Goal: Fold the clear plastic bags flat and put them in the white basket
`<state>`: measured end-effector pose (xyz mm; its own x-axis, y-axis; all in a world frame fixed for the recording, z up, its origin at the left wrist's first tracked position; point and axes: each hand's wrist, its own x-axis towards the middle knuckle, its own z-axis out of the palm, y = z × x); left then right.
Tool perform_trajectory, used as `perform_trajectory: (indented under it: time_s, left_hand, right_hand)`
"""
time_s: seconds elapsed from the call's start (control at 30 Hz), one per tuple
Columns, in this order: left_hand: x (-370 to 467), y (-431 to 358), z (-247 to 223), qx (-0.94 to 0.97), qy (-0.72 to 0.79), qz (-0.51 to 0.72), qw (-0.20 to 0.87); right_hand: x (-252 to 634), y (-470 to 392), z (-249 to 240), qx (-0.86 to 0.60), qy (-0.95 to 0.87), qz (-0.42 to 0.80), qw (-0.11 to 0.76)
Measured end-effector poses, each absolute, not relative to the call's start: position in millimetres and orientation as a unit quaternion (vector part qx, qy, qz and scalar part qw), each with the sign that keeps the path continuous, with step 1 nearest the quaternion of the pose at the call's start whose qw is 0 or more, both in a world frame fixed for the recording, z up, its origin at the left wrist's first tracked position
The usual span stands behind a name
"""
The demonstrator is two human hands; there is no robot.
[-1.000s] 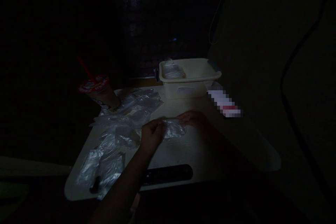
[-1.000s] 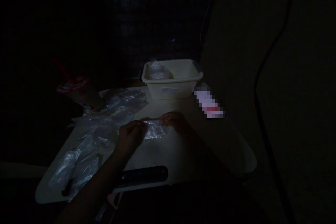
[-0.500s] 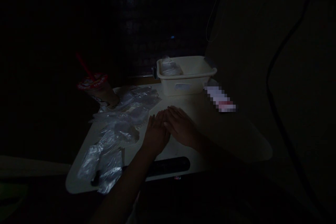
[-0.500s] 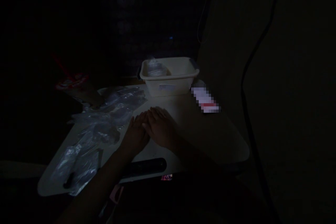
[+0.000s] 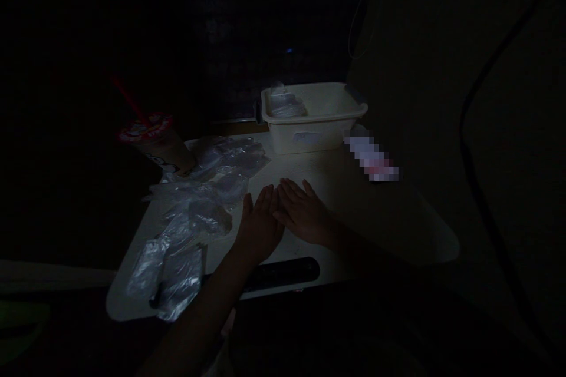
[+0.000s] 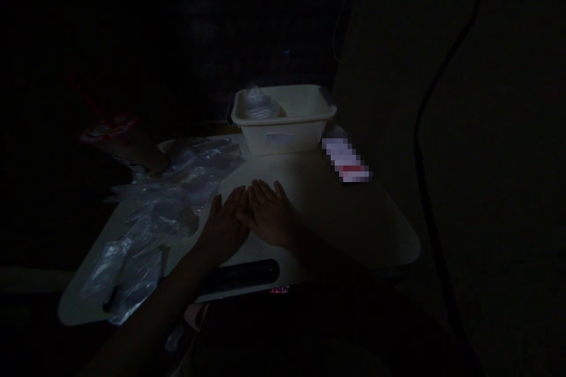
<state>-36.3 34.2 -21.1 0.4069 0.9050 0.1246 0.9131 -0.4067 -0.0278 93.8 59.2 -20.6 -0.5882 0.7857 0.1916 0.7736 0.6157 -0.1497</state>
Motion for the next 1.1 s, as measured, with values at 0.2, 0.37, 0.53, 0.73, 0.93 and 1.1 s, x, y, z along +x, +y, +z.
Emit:
perform_trajectory:
  time_s: [0.2, 0.37, 0.53, 0.73, 0.93, 1.1]
  left_hand:
    - [-35, 34, -17, -0.835, -0.549, -0.030, 0.038]
    - [-34, 34, -14, -0.834, -0.551, -0.021, 0.027]
    - [-33, 34, -15, -0.832, -0.554, -0.018, 0.029]
    - [-34, 35, -16, -0.833, -0.552, -0.017, 0.039]
    - [-34, 33, -18, -0.828, -0.559, -0.027, 0.039]
    - [-36, 32, -21, -0.829, -0.554, -0.062, 0.049]
  right_hand:
    - [94, 59, -22, -0.440, -0.889, 0.025, 0.121]
    - [94, 60, -22, -0.442, -0.889, 0.028, 0.112]
    - [94, 59, -21, -0.440, -0.890, 0.022, 0.115]
    - [94, 59, -21, -0.439, -0.892, 0.020, 0.110]
    - [93, 59, -22, -0.434, -0.886, 0.042, 0.156]
    - [101, 81, -20, -0.471, -0.829, 0.140, 0.265]
